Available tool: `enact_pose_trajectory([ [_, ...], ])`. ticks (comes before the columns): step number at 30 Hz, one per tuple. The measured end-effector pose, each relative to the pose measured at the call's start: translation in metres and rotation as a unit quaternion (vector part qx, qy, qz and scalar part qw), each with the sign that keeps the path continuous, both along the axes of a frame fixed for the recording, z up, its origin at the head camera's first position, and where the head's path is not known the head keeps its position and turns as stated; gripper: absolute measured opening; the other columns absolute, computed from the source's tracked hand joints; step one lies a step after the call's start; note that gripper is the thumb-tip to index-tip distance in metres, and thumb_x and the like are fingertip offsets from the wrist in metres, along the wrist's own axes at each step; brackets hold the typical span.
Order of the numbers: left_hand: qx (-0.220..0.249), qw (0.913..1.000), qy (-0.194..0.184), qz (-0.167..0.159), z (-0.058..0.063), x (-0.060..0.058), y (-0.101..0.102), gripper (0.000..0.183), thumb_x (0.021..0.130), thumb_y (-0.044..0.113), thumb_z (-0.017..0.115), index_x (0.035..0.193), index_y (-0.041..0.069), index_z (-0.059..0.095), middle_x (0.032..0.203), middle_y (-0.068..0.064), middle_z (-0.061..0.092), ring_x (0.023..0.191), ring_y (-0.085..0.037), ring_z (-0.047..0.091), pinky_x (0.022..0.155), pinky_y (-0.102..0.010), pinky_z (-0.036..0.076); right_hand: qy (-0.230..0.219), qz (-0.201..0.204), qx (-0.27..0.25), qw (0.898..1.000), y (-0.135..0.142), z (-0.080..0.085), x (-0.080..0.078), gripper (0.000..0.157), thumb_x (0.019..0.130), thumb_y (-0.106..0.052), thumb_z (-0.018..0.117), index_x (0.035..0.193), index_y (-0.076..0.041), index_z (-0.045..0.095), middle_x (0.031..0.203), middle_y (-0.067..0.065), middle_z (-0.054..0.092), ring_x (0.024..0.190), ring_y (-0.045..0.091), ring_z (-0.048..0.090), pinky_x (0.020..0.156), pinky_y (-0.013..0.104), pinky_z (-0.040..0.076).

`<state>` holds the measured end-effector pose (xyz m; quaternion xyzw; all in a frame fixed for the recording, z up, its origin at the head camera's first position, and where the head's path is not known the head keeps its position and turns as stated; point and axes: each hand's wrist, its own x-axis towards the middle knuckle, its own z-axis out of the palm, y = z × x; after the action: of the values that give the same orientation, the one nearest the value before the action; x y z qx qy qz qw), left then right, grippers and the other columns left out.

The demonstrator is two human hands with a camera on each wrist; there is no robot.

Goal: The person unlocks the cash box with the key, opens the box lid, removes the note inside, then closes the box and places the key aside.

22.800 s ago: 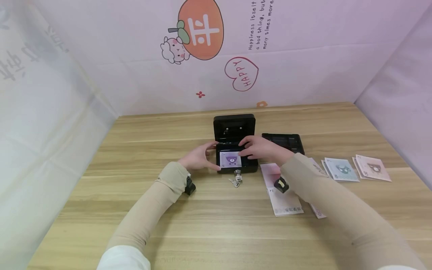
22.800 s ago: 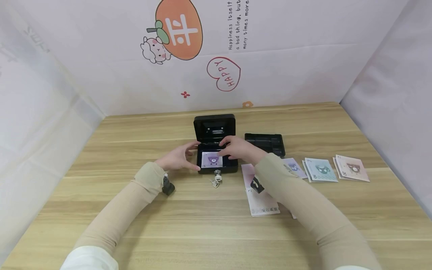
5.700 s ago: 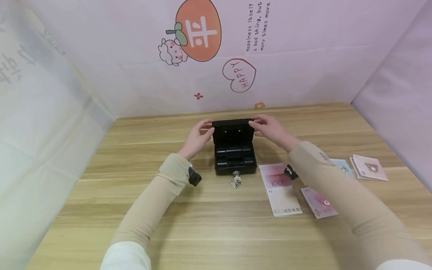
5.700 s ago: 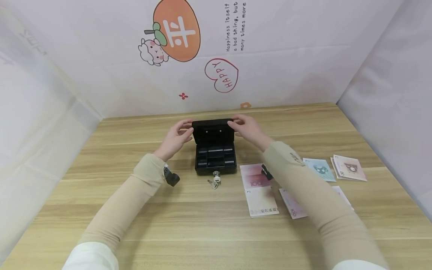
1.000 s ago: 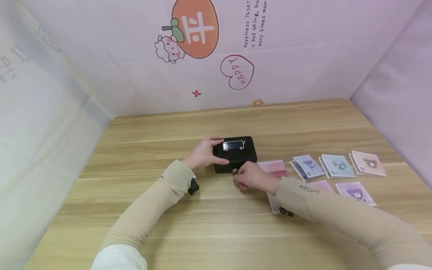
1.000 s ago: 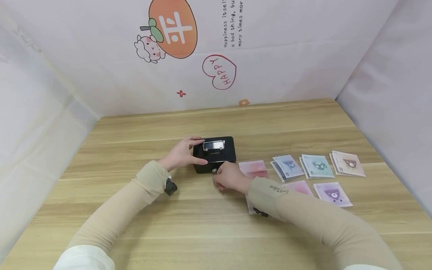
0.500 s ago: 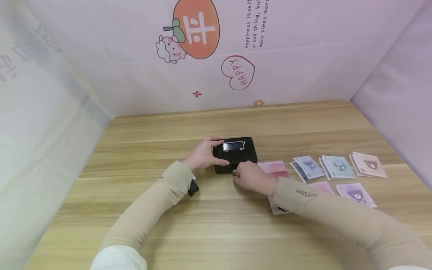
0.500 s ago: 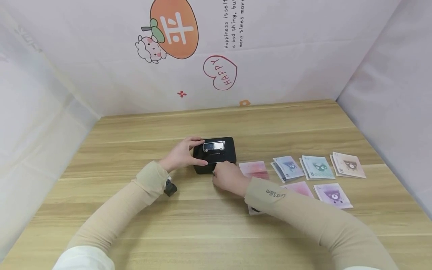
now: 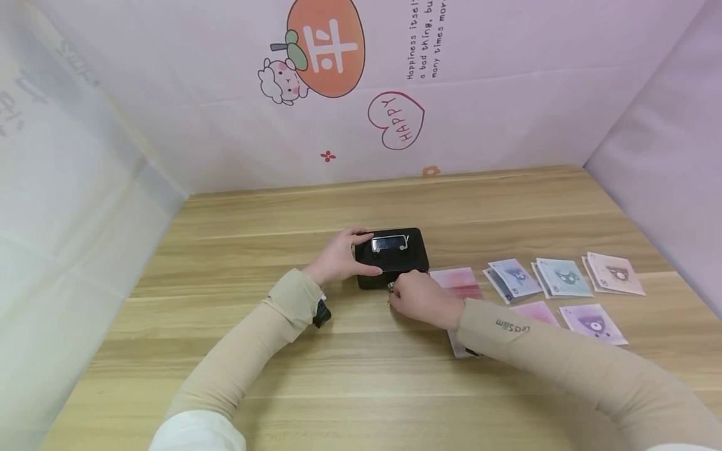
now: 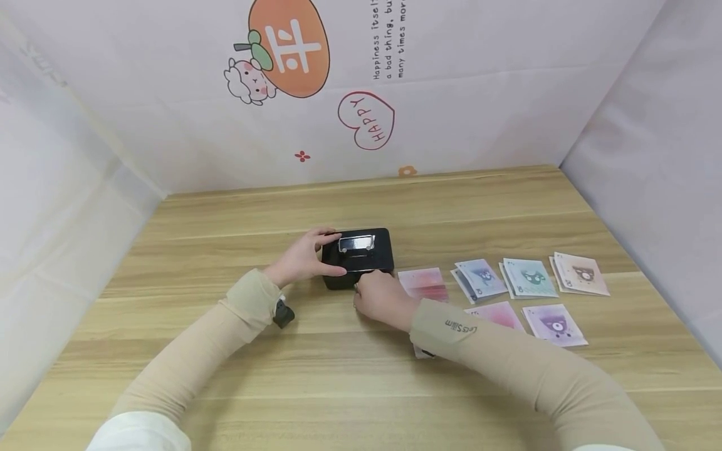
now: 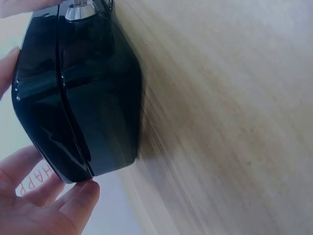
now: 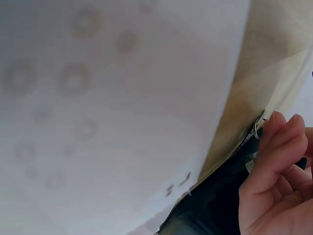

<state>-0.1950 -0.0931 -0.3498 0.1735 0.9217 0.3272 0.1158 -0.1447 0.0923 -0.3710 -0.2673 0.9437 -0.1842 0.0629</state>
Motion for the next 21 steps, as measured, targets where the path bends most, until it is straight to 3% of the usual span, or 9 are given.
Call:
enact_pose_trajectory([
  [6, -0.003, 1.0000, -0.001, -0.009, 0.000, -0.001, 0.000, 0.082, 0.073, 0.032, 0.081, 0.141, 0.006, 0.043, 0.152, -0.013, 0.031, 0.140, -0.030, 0.029, 0.114, -0.042, 0.029, -0.047, -0.002, -0.007, 0.999, 0.001, 0.000, 0.001, 0.038, 0.084, -0.010, 0.060, 0.047, -0.012, 0.050, 0.045, -0.009, 0.034, 0.042, 0.006, 0.034, 0.041, 0.019, 0.028],
  [11, 0.000, 1.0000, -0.007, -0.004, 0.003, 0.000, -0.001, 0.082, 0.073, 0.032, 0.081, 0.142, 0.008, 0.042, 0.153, -0.013, 0.029, 0.140, -0.030, 0.028, 0.114, -0.043, 0.029, -0.077, 0.027, -0.016, 0.997, 0.003, 0.008, 0.007, 0.043, 0.082, -0.007, 0.059, 0.045, -0.017, 0.038, 0.044, -0.011, 0.026, 0.041, 0.004, 0.027, 0.041, 0.017, 0.023],
  [16, -0.005, 0.9999, -0.009, 0.004, 0.003, 0.002, -0.001, 0.083, 0.074, 0.033, 0.081, 0.143, 0.010, 0.042, 0.153, -0.012, 0.028, 0.141, -0.030, 0.027, 0.115, -0.043, 0.028, -0.071, 0.042, -0.036, 0.996, 0.006, 0.016, 0.006, 0.045, 0.082, -0.008, 0.060, 0.045, -0.018, 0.037, 0.044, -0.012, 0.026, 0.041, 0.002, 0.026, 0.041, 0.016, 0.021],
  [21, 0.000, 1.0000, -0.008, 0.001, 0.000, 0.001, 0.000, 0.082, 0.074, 0.034, 0.081, 0.142, 0.010, 0.042, 0.153, -0.011, 0.029, 0.141, -0.029, 0.027, 0.114, -0.042, 0.029, -0.072, 0.047, -0.063, 0.994, 0.015, 0.026, 0.002, 0.041, 0.085, -0.011, 0.061, 0.047, -0.014, 0.047, 0.044, -0.012, 0.034, 0.041, 0.003, 0.032, 0.041, 0.017, 0.025],
])
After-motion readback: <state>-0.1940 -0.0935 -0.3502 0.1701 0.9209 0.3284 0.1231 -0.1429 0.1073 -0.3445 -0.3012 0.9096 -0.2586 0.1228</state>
